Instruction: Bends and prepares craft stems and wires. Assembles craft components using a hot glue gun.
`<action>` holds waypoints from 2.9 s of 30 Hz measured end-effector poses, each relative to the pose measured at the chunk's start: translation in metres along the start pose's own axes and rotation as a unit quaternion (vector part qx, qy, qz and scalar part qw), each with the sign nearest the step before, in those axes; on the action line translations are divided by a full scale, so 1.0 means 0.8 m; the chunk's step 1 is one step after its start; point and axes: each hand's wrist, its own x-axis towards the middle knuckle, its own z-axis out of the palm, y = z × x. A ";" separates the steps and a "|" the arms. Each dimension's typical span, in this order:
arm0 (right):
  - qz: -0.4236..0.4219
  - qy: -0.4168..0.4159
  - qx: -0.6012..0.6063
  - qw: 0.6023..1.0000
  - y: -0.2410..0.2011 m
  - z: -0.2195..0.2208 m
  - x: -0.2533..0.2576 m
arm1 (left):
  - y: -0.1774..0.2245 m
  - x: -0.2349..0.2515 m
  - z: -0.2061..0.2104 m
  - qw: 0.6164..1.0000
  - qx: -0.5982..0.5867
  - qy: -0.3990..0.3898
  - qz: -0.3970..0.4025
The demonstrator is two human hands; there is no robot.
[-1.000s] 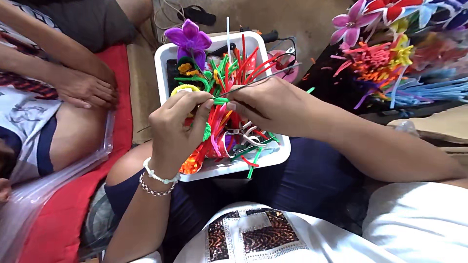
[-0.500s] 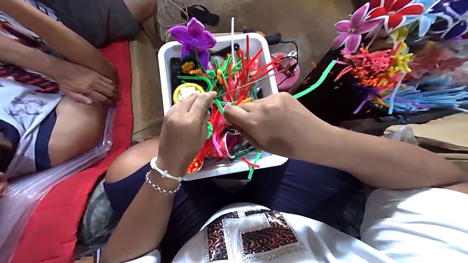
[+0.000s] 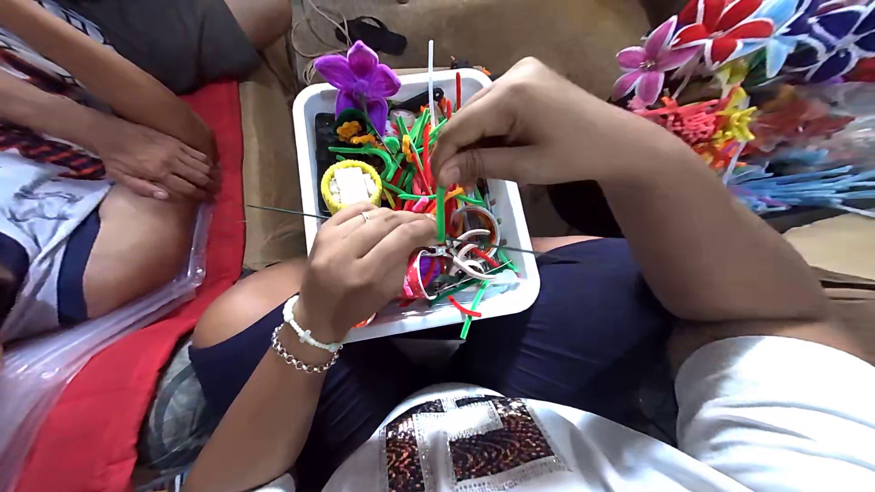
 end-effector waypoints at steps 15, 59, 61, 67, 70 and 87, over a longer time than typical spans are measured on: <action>0.088 -0.005 -0.214 0.973 -0.097 0.010 -0.021 | -0.013 0.000 -0.019 0.982 0.172 0.017 -0.072; 0.074 0.001 -0.088 0.993 -0.107 -0.014 -0.017 | -0.001 0.003 -0.028 0.980 0.167 0.100 -0.032; 0.080 0.025 -0.157 0.984 -0.111 -0.027 -0.017 | 0.004 0.003 -0.028 0.982 0.169 0.085 -0.012; 0.088 0.000 -0.035 0.995 -0.057 -0.029 -0.004 | 0.010 0.002 -0.021 0.990 0.106 0.088 0.016; 0.082 -0.035 0.124 0.988 -0.025 -0.001 0.004 | 0.009 0.001 -0.016 0.993 0.062 0.104 0.009; 0.067 0.016 -0.096 0.993 -0.091 -0.035 -0.008 | 0.004 0.002 -0.031 0.990 0.118 0.068 0.024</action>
